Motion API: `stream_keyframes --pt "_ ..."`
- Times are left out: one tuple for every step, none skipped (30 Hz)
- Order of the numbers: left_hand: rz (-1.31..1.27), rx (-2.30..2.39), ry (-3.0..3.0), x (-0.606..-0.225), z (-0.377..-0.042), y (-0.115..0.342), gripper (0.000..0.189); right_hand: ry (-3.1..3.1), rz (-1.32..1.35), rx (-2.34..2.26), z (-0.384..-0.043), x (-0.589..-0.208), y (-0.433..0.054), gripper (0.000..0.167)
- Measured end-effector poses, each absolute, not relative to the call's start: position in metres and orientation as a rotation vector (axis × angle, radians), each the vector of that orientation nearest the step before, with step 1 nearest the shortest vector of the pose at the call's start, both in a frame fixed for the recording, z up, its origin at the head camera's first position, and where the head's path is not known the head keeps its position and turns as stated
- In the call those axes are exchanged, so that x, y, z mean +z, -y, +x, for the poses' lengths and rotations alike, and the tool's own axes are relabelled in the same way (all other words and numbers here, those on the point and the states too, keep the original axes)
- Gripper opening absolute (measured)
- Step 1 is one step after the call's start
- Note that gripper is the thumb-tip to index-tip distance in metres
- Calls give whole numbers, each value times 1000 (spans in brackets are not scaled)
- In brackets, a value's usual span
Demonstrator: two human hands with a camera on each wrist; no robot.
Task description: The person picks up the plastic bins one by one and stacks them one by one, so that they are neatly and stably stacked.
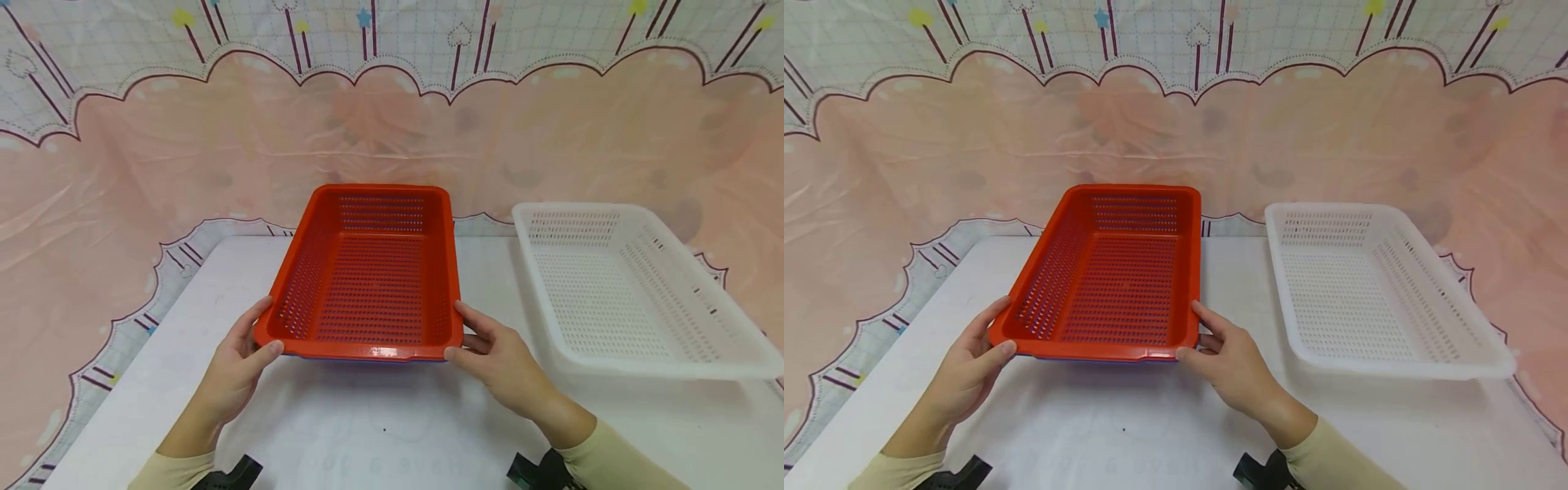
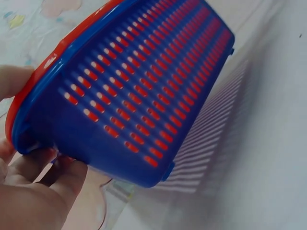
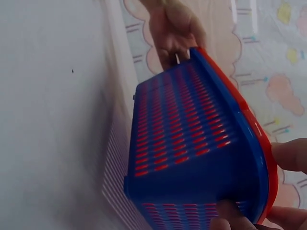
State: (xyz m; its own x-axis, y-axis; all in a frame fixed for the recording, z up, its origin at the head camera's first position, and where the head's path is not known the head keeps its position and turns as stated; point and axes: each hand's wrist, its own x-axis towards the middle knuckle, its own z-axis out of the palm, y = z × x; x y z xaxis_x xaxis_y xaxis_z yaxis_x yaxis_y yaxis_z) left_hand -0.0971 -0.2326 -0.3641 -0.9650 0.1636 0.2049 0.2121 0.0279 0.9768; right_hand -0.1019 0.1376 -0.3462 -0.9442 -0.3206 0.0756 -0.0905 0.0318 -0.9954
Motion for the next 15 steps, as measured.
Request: stream_keyframes --pt "-406 -2128 2233 -364 -98 228 72 -2133 -430 -2035 -101 -346 -142 74" --pt "-402 -2124 2244 -364 -98 223 73 -2139 -432 -2035 -100 -346 -147 73" --pt "-398 -2134 2244 -364 -99 219 73 -2144 -429 -2034 -99 -346 -151 73" --pt "-393 -2140 2248 -364 -100 214 73 -2153 -435 -2030 -98 -346 -155 73" --pt "-389 -2146 2252 -365 -101 210 73 -2167 -436 -2021 -97 -346 -160 72" --pt "-384 -2149 2260 -365 -101 207 74 -2181 -433 -2010 -96 -346 -164 72" --pt "-380 -2155 2264 -366 -102 203 74 -2194 -431 -2000 -95 -345 -168 72" --pt "-376 -2156 2272 -366 -103 199 74 -2207 -424 -1989 -94 -345 -172 72" --pt "-375 -2163 2273 -367 -104 196 74 -2227 -413 -1978 -93 -345 -176 72" --pt "-374 -2162 2280 -368 -104 192 75 -2242 -404 -1970 -91 -345 -180 72" --pt "-370 -2163 2285 -368 -105 189 75 -2256 -401 -1964 -90 -345 -183 72" --pt "-368 -2168 2284 -368 -105 185 75 -2263 -404 -1964 -90 -345 -186 72" --pt "-368 -2177 2279 -369 -105 182 75 -2268 -404 -1964 -89 -346 -188 72" --pt "-364 -2182 2277 -369 -105 178 75 -2277 -404 -1964 -88 -346 -191 71" --pt "-362 -2193 2268 -369 -105 175 75 -2284 -409 -1965 -88 -346 -193 71"
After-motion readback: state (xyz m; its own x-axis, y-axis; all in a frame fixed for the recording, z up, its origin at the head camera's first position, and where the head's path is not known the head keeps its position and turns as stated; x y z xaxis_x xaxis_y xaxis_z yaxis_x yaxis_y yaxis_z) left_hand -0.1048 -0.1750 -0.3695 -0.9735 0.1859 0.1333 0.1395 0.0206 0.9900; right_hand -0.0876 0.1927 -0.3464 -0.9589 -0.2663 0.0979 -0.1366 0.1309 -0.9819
